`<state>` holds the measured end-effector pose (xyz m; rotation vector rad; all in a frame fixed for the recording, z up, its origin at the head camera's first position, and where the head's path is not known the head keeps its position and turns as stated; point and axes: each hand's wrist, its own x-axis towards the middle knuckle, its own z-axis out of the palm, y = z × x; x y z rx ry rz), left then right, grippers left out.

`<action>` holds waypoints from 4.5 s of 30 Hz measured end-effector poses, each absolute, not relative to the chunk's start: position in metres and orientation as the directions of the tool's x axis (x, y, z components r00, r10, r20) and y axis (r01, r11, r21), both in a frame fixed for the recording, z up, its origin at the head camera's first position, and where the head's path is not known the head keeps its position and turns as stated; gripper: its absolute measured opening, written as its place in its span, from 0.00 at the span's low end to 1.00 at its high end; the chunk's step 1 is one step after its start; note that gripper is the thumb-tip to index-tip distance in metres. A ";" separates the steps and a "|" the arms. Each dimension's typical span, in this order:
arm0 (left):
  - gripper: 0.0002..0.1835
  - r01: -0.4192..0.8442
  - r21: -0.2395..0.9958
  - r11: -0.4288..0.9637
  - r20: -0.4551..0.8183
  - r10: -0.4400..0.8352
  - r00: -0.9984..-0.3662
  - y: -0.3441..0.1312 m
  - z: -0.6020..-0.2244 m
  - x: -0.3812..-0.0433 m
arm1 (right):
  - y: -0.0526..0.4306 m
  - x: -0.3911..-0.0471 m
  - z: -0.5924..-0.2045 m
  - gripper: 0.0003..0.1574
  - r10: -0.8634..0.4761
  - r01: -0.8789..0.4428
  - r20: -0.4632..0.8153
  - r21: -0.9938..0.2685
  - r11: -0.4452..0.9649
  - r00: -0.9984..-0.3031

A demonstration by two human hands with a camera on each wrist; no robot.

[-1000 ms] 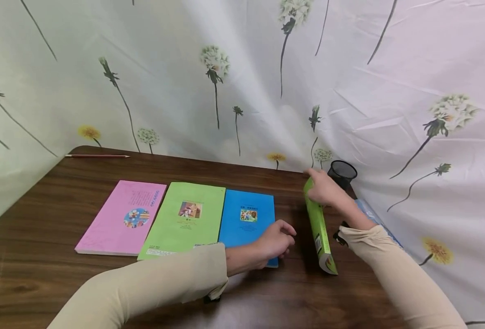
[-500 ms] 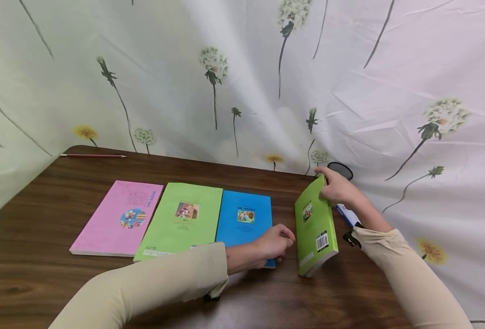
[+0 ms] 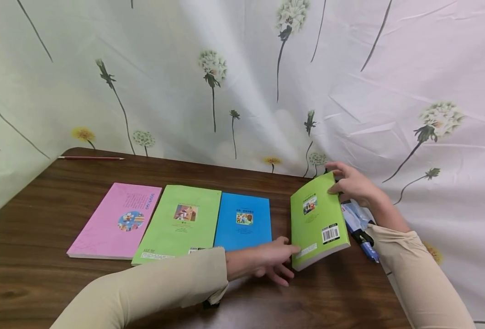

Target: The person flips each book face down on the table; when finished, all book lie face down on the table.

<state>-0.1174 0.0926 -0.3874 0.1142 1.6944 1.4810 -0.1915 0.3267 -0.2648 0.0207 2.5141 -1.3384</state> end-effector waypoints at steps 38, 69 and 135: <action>0.21 -0.295 0.929 0.226 -0.367 0.437 -0.821 0.086 -0.388 -0.103 | 0.354 -0.204 -0.332 0.48 -0.116 0.196 -0.343 -0.747 0.635 -0.932; 0.26 -0.303 0.924 0.234 -0.380 0.455 -0.805 0.084 -0.396 -0.107 | 0.359 -0.216 -0.388 0.45 -0.075 0.275 -0.385 -0.771 0.575 -0.920; 0.45 -0.295 0.927 0.233 -0.374 0.491 -0.787 0.092 -0.388 -0.091 | 0.363 -0.227 -0.400 0.45 -0.083 0.276 -0.418 -0.723 0.634 -0.905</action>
